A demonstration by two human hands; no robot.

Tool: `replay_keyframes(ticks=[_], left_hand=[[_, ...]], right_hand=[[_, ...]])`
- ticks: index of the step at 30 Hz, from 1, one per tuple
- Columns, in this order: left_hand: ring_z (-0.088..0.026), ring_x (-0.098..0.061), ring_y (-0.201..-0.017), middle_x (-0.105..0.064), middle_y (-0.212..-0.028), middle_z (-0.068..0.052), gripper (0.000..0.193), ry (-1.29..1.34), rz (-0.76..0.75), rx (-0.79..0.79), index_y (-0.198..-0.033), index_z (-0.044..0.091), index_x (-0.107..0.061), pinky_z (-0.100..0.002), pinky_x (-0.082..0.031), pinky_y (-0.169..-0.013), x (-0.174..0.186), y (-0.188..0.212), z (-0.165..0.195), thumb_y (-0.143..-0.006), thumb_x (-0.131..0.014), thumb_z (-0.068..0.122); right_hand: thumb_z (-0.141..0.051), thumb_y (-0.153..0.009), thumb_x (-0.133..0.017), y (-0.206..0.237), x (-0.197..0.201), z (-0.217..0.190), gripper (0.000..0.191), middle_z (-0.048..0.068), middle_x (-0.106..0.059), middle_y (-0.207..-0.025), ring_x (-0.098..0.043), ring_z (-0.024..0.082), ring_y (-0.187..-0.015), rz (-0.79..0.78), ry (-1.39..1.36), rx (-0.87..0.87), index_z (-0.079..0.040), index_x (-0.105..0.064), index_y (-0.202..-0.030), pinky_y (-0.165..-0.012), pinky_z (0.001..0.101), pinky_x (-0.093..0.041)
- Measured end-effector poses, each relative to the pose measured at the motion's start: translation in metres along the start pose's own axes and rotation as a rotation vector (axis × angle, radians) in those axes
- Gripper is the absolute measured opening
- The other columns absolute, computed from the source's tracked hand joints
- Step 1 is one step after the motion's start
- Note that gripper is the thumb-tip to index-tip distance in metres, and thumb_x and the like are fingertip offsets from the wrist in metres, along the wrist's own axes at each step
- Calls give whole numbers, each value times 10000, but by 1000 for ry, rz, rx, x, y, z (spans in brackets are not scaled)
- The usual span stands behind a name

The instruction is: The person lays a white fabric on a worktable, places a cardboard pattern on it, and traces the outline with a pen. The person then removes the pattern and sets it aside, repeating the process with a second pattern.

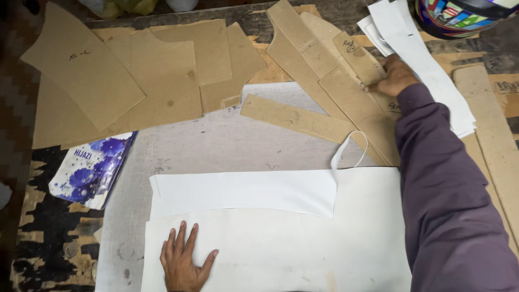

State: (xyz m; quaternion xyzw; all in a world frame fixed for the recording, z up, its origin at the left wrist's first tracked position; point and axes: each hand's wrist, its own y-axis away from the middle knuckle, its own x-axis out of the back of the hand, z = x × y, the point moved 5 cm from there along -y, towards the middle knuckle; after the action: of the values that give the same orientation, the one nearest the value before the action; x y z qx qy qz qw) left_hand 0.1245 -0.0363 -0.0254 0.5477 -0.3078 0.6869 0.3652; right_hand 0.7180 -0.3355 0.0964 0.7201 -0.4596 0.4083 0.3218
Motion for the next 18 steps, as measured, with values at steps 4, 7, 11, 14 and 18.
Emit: replay_keyframes(ticks=[4,7,11,14,18], left_hand=[[-405,-205,-1500,-332,-1609,-149,876,39,23,-17,-1467,192,-486,-603,-119,-1196,4,0,1,-749,-692,648],[-421,-214,-1501,-327,-1621,-161,884,58,0,-22,-1484,179,-489,-613,-124,-1198,4,2,-1,-764,-699,645],[-432,-219,-1508,-325,-1634,-172,886,81,3,-28,-1502,161,-489,-625,-123,-1207,6,3,-1,-789,-697,645],[-431,-212,-1514,-323,-1640,-172,877,84,-9,-26,-1505,160,-496,-623,-125,-1213,8,2,1,-804,-693,647],[-428,-201,-1517,-325,-1641,-167,871,89,-17,-24,-1495,166,-510,-624,-121,-1212,14,0,3,-799,-696,656]], right_hand=[[-256,-967,-729,4,15,2,335,195,-733,-1188,-659,329,-1060,9,-130,88,-53,-738,-1233,-956,416,-477],[-193,-1031,-714,7,-2,25,189,174,-698,-1120,-683,330,-904,-50,-486,-114,-68,-745,-1168,-804,478,-557],[-180,-1016,-679,-10,-25,25,150,68,-720,-1044,-677,201,-879,-15,-708,-17,-100,-727,-1133,-743,385,-552],[-192,-1045,-648,-15,-37,28,156,57,-708,-1052,-676,170,-879,-115,-632,-32,-107,-700,-1165,-736,362,-545],[-170,-1050,-649,-9,-39,32,137,70,-711,-1050,-681,175,-888,-90,-599,-16,-91,-692,-1154,-750,358,-551]])
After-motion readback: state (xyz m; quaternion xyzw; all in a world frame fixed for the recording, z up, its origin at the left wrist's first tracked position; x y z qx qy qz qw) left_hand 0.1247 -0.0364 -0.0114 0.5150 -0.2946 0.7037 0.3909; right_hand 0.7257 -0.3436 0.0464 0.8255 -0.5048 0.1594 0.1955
